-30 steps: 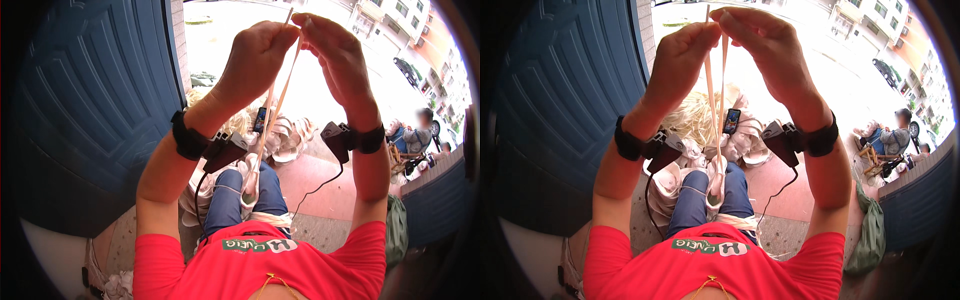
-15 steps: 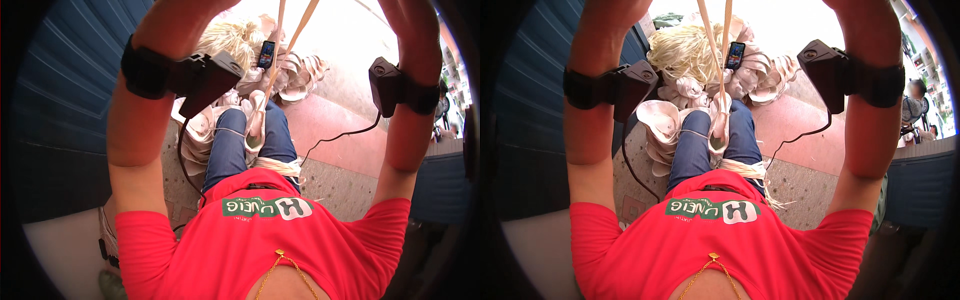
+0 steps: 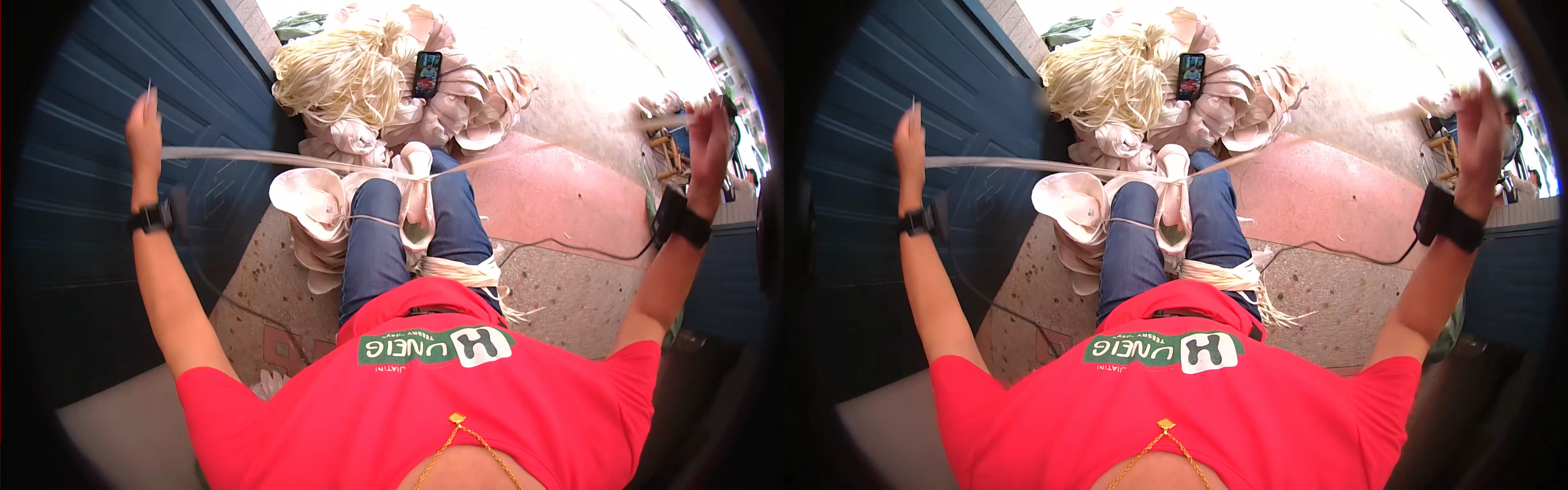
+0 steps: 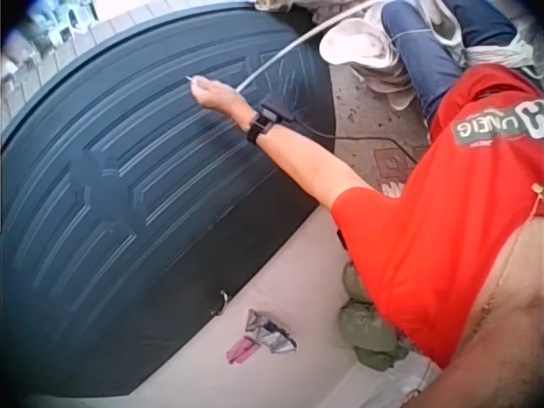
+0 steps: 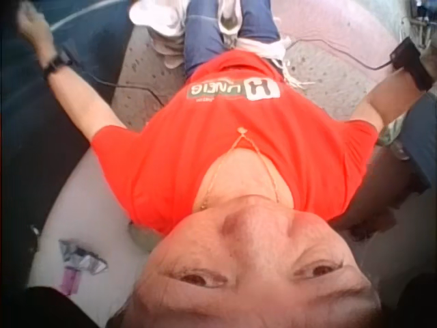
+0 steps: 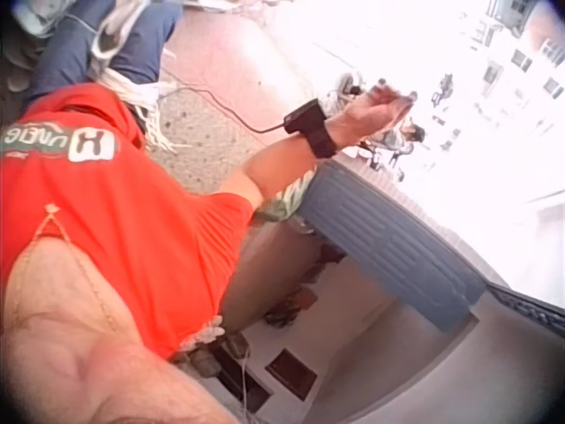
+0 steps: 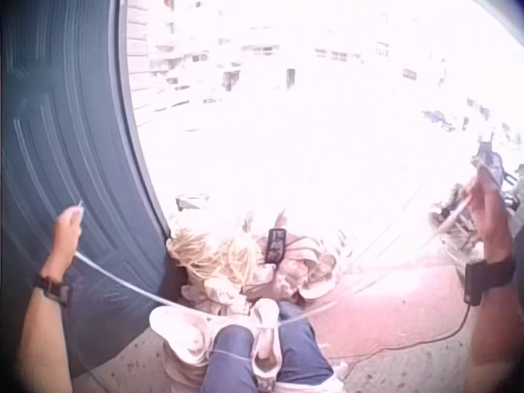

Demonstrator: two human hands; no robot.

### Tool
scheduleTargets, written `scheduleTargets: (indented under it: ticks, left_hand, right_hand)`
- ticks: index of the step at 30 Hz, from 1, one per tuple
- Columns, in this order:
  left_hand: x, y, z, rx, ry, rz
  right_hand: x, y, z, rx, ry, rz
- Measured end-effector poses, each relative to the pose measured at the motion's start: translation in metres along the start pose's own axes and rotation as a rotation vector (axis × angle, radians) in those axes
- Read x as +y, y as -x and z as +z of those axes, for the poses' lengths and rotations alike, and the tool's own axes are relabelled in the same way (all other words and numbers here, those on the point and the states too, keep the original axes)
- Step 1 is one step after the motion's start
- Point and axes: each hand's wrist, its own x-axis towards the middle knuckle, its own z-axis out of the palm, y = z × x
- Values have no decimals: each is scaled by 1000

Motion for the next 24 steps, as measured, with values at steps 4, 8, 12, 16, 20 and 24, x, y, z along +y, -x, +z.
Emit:
scheduleTargets:
  ticks: [4, 8, 12, 16, 20, 24]
  left_hand:
    - [-105, 61, 16, -59, -429, 18]
    - [-90, 133, 100, -347, -324, -93]
    - [0, 196, 198, -751, 298, -430]
    - [69, 246, 242, -1111, 447, -601]
    - [100, 274, 260, -1112, 358, -582]
    - [116, 287, 273, -972, 336, -538]
  right_hand:
    - [156, 90, -69, 300, -377, 689]
    - [106, 148, 71, -128, -86, 850]
    - [83, 217, 183, -572, -273, 720]
    - [52, 268, 267, -897, -221, 567]
    - [42, 274, 299, -834, -48, 88]
    - [46, 271, 313, -722, 256, 19]
